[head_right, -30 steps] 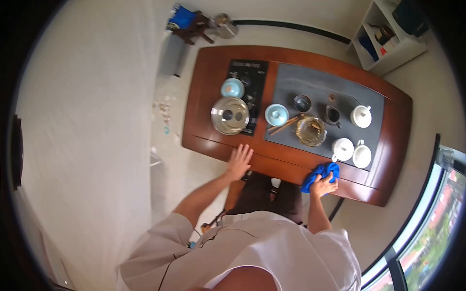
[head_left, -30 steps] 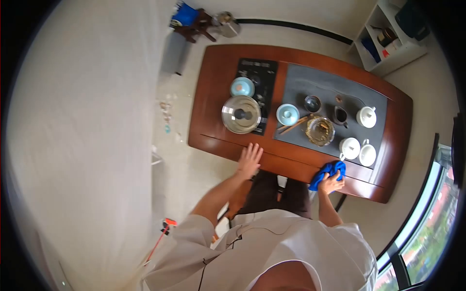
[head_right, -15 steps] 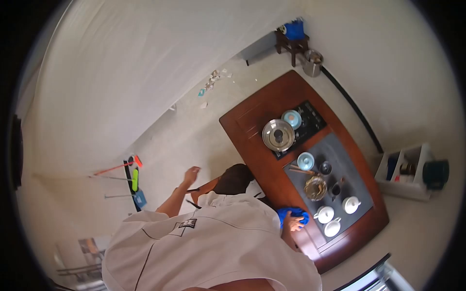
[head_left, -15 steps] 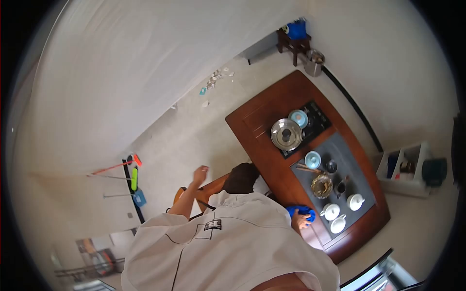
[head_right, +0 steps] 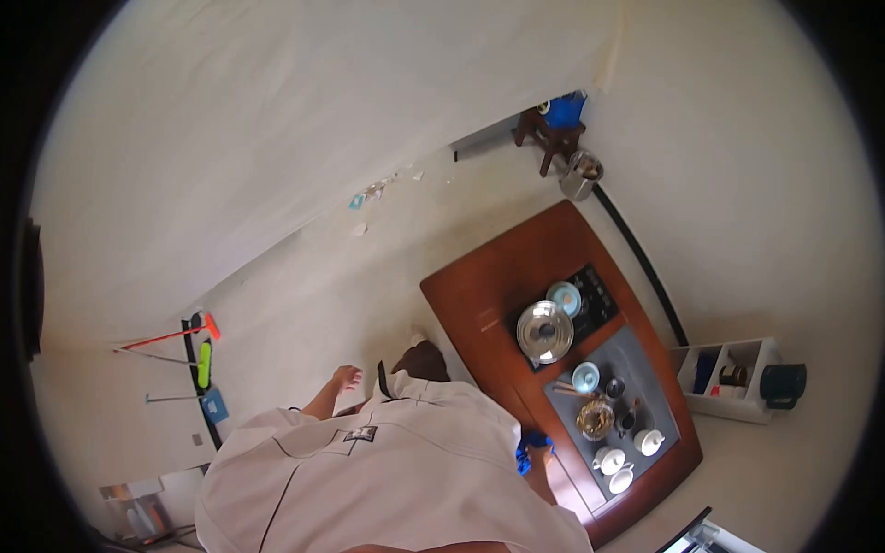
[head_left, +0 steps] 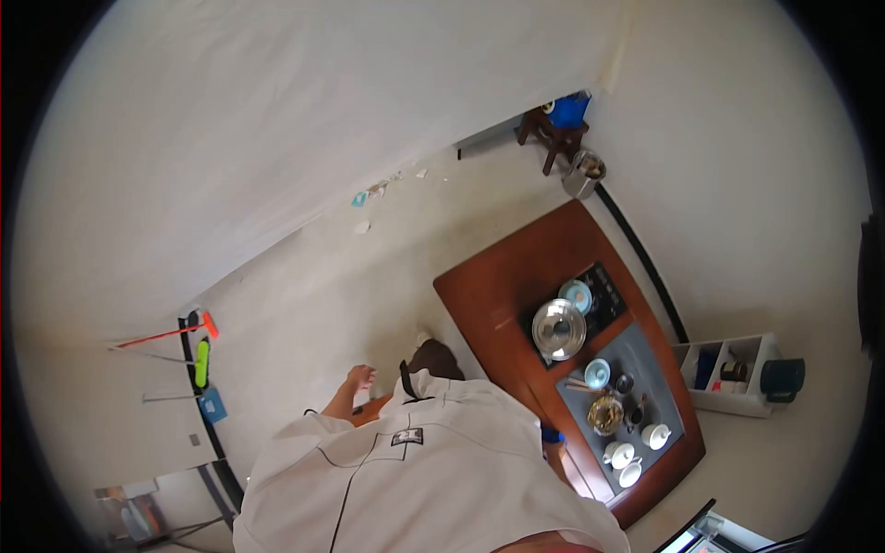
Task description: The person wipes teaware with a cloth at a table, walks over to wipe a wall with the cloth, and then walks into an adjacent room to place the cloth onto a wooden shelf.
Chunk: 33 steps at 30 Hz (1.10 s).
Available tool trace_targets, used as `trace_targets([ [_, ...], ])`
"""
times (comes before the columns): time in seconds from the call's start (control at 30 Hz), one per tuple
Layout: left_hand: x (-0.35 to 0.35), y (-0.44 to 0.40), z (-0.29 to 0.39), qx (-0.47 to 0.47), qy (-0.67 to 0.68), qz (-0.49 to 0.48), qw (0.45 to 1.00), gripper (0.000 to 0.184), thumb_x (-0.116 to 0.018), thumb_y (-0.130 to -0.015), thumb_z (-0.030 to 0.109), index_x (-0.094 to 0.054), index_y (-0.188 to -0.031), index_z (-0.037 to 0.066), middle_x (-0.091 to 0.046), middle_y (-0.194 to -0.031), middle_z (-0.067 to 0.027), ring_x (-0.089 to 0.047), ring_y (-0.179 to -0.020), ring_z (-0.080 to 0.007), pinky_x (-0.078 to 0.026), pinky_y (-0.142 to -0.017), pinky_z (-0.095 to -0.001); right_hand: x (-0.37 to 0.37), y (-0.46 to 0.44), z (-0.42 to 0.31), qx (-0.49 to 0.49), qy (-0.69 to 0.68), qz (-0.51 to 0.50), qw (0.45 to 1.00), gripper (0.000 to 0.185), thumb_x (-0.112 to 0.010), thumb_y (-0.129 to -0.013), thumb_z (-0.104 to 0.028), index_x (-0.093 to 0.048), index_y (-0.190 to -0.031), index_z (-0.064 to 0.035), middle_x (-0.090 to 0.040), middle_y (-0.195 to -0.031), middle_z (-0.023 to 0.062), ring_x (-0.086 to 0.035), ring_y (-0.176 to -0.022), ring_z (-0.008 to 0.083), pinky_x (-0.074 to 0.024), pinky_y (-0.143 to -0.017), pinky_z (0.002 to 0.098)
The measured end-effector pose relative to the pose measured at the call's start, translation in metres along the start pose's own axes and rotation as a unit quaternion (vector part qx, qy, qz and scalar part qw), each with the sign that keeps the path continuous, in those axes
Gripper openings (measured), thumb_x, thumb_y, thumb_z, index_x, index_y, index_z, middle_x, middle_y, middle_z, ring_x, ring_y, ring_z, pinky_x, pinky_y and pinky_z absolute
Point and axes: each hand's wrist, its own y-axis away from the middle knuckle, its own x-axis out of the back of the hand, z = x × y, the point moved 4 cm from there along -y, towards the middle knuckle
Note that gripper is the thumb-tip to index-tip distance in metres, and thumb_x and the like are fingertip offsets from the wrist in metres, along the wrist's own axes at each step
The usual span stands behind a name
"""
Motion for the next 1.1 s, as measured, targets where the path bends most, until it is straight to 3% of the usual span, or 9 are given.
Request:
trace_targets([
  [0.13, 0.055, -0.046, 0.035, -0.011, 0.046, -0.019, 0.999, 0.022, -0.050, -0.094, 0.018, -0.069, -0.100, 0.008, -0.067, -0.083, -0.0035, -0.061, -0.068, -0.0139, -0.053, -0.061, -0.0314, -0.021, 0.011, -0.085, 0.049, -0.016, -0.032, 0.998, 0.073, -0.075, -0.070, -0.036, -0.046, -0.132, -0.0107, -0.054, -0.109, 0.0196, -0.059, -0.088, 0.0328, -0.0537, -0.062, 0.0454],
  [0.2, 0.086, -0.059, 0.050, -0.155, 0.071, -0.024, 0.985, 0.024, -0.049, -0.095, 0.016, -0.068, -0.102, 0.004, -0.069, -0.088, -0.0057, -0.064, -0.074, -0.0146, -0.053, -0.064, -0.0303, -0.038, 0.024, -0.142, 0.085, -0.020, -0.067, 0.994, 0.071, -0.074, -0.070, -0.034, -0.047, -0.131, -0.0105, -0.055, -0.106, 0.0185, -0.059, -0.086, 0.0316, -0.0536, -0.061, 0.0447],
  [0.33, 0.165, 0.019, 0.112, -0.193, 0.102, 0.039, 0.975, 0.029, -0.047, -0.096, 0.020, -0.066, -0.107, 0.001, -0.070, -0.096, -0.0089, -0.066, -0.083, -0.0151, -0.053, -0.071, -0.0283, -0.080, 0.047, -0.277, 0.178, -0.004, -0.146, 0.973, 0.067, -0.074, -0.071, -0.031, -0.049, -0.129, -0.0101, -0.058, -0.101, 0.0161, -0.061, -0.082, 0.0292, -0.0532, -0.059, 0.0432],
  [0.6, 0.208, 0.032, -0.092, -0.008, 0.415, 0.267, 0.870, 0.032, -0.046, -0.097, 0.030, -0.064, -0.114, 0.010, -0.069, -0.100, -0.0048, -0.062, -0.085, -0.0150, -0.050, -0.069, -0.0291, -0.209, 0.140, -0.564, 0.306, 0.016, -0.344, 0.887, 0.055, -0.072, -0.071, -0.023, -0.055, -0.122, -0.0084, -0.063, -0.086, 0.0088, -0.062, -0.070, 0.0223, -0.0516, -0.054, 0.0388],
  [0.73, 0.188, 0.058, -0.134, -0.181, 0.636, 0.242, 0.710, 0.032, -0.046, -0.098, 0.029, -0.060, -0.119, 0.010, -0.066, -0.100, -0.0017, -0.058, -0.080, -0.0123, -0.049, -0.069, -0.0277, -0.303, 0.210, -0.680, 0.444, 0.147, -0.397, 0.790, 0.050, -0.070, -0.075, -0.018, -0.055, -0.117, 0.0050, -0.064, -0.102, 0.0163, -0.065, -0.088, 0.0258, -0.0536, -0.077, 0.0374],
  [0.8, 0.195, 0.072, -0.139, -0.053, 0.722, 0.286, 0.627, 0.029, -0.049, -0.098, 0.025, -0.062, -0.117, 0.008, -0.067, -0.100, -0.0040, -0.060, -0.080, -0.0135, -0.049, -0.066, -0.0262, -0.340, 0.275, -0.713, 0.484, 0.224, -0.419, 0.734, 0.059, -0.071, -0.074, -0.022, -0.051, -0.123, 0.0051, -0.062, -0.112, 0.0225, -0.064, -0.101, 0.0300, -0.0522, -0.087, 0.0415],
  [0.87, 0.208, 0.077, -0.148, 0.091, 0.722, 0.346, 0.592, 0.026, -0.050, -0.097, 0.020, -0.064, -0.114, 0.007, -0.069, -0.101, -0.0079, -0.063, -0.082, -0.0157, -0.051, -0.065, -0.0268, -0.397, 0.328, -0.736, 0.557, 0.281, -0.316, 0.715, 0.070, -0.070, -0.075, -0.025, -0.041, -0.133, 0.0011, -0.058, -0.118, 0.0277, -0.061, -0.110, 0.0363, -0.0483, -0.096, 0.0448],
  [0.97, 0.156, 0.017, -0.211, 0.027, 0.743, 0.438, 0.505, 0.025, -0.050, -0.098, 0.019, -0.065, -0.112, 0.006, -0.070, -0.100, -0.0103, -0.066, -0.084, -0.0181, -0.052, -0.066, -0.0296, -0.459, 0.440, -0.749, 0.624, 0.285, -0.307, 0.660, 0.075, -0.069, -0.078, -0.029, -0.026, -0.137, -0.0103, -0.056, -0.121, 0.0316, -0.058, -0.112, 0.0429, -0.0470, -0.096, 0.0471],
  [1.1, 0.167, 0.067, -0.238, 0.191, 0.685, 0.443, 0.546, 0.025, -0.049, -0.096, 0.016, -0.065, -0.112, 0.005, -0.070, -0.099, -0.0113, -0.067, -0.085, -0.0199, -0.053, -0.067, -0.0313, -0.520, 0.580, -0.743, 0.612, 0.287, -0.382, 0.630, 0.070, -0.068, -0.080, -0.027, -0.025, -0.133, -0.0105, -0.057, -0.115, 0.0319, -0.062, -0.104, 0.0417, -0.0505, -0.089, 0.0470],
])
